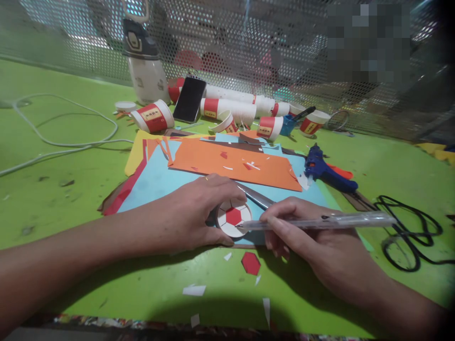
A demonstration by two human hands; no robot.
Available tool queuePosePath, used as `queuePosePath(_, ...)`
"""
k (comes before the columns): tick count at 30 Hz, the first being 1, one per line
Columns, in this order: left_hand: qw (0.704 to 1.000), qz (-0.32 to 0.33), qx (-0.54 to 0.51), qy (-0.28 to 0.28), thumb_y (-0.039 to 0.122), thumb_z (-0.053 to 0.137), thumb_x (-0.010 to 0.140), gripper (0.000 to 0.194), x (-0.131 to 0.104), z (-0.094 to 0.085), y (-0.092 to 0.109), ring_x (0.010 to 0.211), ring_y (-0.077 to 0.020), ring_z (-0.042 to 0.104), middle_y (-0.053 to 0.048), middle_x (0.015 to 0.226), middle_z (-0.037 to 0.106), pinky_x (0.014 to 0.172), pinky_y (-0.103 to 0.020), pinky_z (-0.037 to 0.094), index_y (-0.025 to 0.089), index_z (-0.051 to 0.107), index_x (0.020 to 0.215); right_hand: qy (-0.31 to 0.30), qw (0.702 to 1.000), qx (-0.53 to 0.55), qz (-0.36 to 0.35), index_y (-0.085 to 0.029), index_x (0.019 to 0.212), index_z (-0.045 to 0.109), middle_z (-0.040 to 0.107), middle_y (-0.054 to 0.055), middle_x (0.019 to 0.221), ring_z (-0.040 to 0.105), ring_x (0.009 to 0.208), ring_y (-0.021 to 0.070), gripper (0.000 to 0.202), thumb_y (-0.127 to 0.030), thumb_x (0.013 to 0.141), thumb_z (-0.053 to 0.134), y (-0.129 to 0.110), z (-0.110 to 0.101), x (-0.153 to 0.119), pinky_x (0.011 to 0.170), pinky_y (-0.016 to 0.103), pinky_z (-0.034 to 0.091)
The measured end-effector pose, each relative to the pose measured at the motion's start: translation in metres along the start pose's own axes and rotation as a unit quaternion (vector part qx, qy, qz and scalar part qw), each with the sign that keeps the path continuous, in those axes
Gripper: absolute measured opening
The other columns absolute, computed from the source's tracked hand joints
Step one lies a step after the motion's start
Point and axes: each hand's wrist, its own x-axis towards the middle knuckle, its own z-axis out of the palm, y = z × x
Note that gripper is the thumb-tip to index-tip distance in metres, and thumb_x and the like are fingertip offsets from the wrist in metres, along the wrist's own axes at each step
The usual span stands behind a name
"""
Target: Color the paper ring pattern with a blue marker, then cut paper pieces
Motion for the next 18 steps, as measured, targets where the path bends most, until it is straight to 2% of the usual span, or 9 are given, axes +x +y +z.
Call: queuePosePath(18, 1.000, 0.020, 0.011, 0.001, 0.033, 0.072, 0.084, 0.030, -0.0010, 0.0002, -0.0017, 0.093, -0.0177, 0.054, -0.001, 0.102, 0.061, 0.080, -0.028, 0.041, 0.020, 0.059, 0.107, -0.009, 1.000, 0.004, 0.025, -0.023, 0.079, 0.062, 0.064, -0.004, 0.060, 0.055, 0.052, 0.0074, 0.017, -0.030, 0.093, 0.055, 0.0007, -0.0013, -0.0030, 0.052, 0.017, 0.046)
